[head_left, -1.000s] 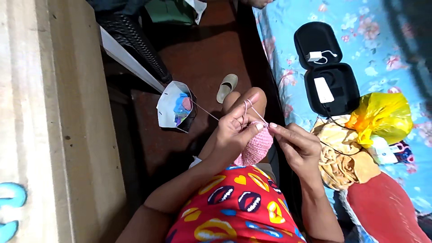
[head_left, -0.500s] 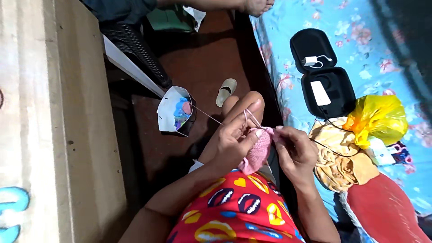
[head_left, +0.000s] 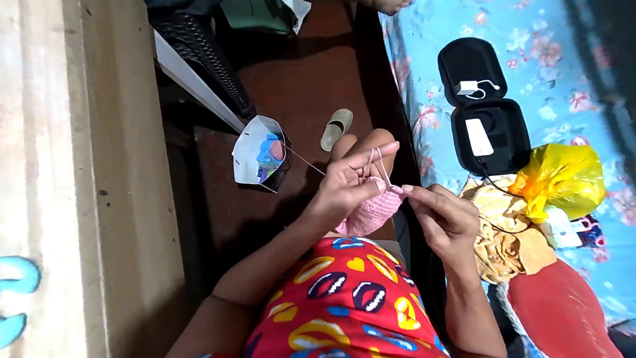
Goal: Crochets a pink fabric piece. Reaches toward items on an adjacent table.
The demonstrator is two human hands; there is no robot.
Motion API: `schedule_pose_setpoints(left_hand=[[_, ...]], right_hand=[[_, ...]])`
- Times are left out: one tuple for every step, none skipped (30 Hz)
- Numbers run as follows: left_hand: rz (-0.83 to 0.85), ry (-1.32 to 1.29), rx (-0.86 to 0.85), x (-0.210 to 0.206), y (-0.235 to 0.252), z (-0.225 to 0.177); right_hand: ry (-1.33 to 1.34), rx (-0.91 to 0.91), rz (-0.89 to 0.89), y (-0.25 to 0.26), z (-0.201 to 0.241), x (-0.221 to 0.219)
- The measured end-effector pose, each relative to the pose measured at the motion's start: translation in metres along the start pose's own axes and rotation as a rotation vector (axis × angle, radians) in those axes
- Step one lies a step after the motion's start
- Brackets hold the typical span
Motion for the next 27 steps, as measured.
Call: schedule_pose_setpoints(left_hand=[[0.007, 0.082, -0.090, -0.004, -0.001, -0.002], [-0.003, 0.139, -0.177, -0.010, -0.004, -0.004], [-0.008, 0.157, -0.234, -0.015, -0.007, -0.005], [-0.012, 0.151, -0.251, -0.018, -0.009, -0.003], [-0.021, 0.127, -0.244, -0.018, -0.008, 0.000], [-0.024, 0.081, -0.217, -0.015, -0.006, 0.003], [-0.017, 0.025, -0.175, -0.012, -0.004, 0.008], [-0.002, -0.026, -0.112, -0.008, -0.002, 0.012], [0.014, -0.062, -0.041, -0.004, -0.001, 0.017], [0.011, -0.079, 0.026, 0.001, 0.000, 0.021], [-0.001, -0.085, 0.086, 0.007, 0.001, 0.024], [0.000, -0.069, 0.130, 0.014, 0.002, 0.025], [0.027, -0.059, 0.148, 0.022, 0.003, 0.026], [0.079, -0.066, 0.147, 0.029, 0.004, 0.026], [0.141, -0.079, 0.126, 0.035, 0.004, 0.024], [0.201, -0.087, 0.091, 0.041, 0.004, 0.022], [0.246, -0.112, 0.049, 0.044, 0.004, 0.019], [0.270, -0.148, 0.000, 0.044, 0.004, 0.015], [0.279, -0.193, -0.047, 0.042, 0.003, 0.012], [0.286, -0.226, -0.082, 0.037, 0.003, 0.009], [0.279, -0.217, -0.109, 0.031, 0.003, 0.008], [0.249, -0.193, -0.124, 0.024, 0.002, 0.006], [0.214, -0.172, -0.124, 0.018, 0.002, 0.005], [0.179, -0.139, -0.128, 0.012, 0.003, 0.004], [0.138, -0.108, -0.129, 0.008, 0.004, 0.003], [0.096, -0.077, -0.125, 0.007, 0.005, 0.002], [0.059, -0.039, -0.115, 0.006, 0.006, 0.001]], right_hand=[[0.103, -0.076, 0.003, 0.001, -0.003, -0.003], [0.205, -0.161, 0.006, 0.001, -0.005, -0.006], [0.305, -0.251, 0.002, 0.001, -0.008, -0.008], [0.412, -0.342, -0.017, 0.000, -0.012, -0.010], [0.521, -0.432, -0.048, -0.002, -0.017, -0.012], [0.614, -0.513, -0.070, -0.004, -0.022, -0.014], [0.684, -0.572, -0.078, -0.006, -0.026, -0.016], [0.725, -0.612, -0.080, -0.007, -0.028, -0.017], [0.738, -0.632, -0.080, -0.008, -0.030, -0.018], [0.730, -0.641, -0.081, -0.008, -0.031, -0.017], [0.722, -0.647, -0.082, -0.009, -0.031, -0.017], [0.721, -0.654, -0.083, -0.009, -0.031, -0.017], [0.724, -0.659, -0.083, -0.010, -0.032, -0.016], [0.729, -0.666, -0.083, -0.010, -0.032, -0.016], [0.738, -0.674, -0.083, -0.010, -0.033, -0.015], [0.748, -0.682, -0.082, -0.011, -0.033, -0.015], [0.754, -0.691, -0.076, -0.011, -0.034, -0.016], [0.766, -0.698, -0.067, -0.012, -0.034, -0.017], [0.782, -0.703, -0.059, -0.012, -0.034, -0.019], [0.797, -0.706, -0.048, -0.012, -0.034, -0.021], [0.808, -0.710, -0.043, -0.012, -0.033, -0.023], [0.813, -0.713, -0.042, -0.012, -0.032, -0.024], [0.812, -0.715, -0.044, -0.011, -0.032, -0.025], [0.798, -0.717, -0.046, -0.011, -0.032, -0.025], [0.775, -0.718, -0.050, -0.011, -0.031, -0.025], [0.742, -0.719, -0.054, -0.011, -0.031, -0.024], [0.703, -0.717, -0.060, -0.011, -0.031, -0.024]])
Point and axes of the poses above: each hand's wrist, its own y-axis towards the middle knuckle, its own x-axis out of the back of the hand, z = x × y, the point moved 8 cm from there along y, towards the middle knuckle, and after that the axes turned 5 degrees about -z, right-handed, at the moved point
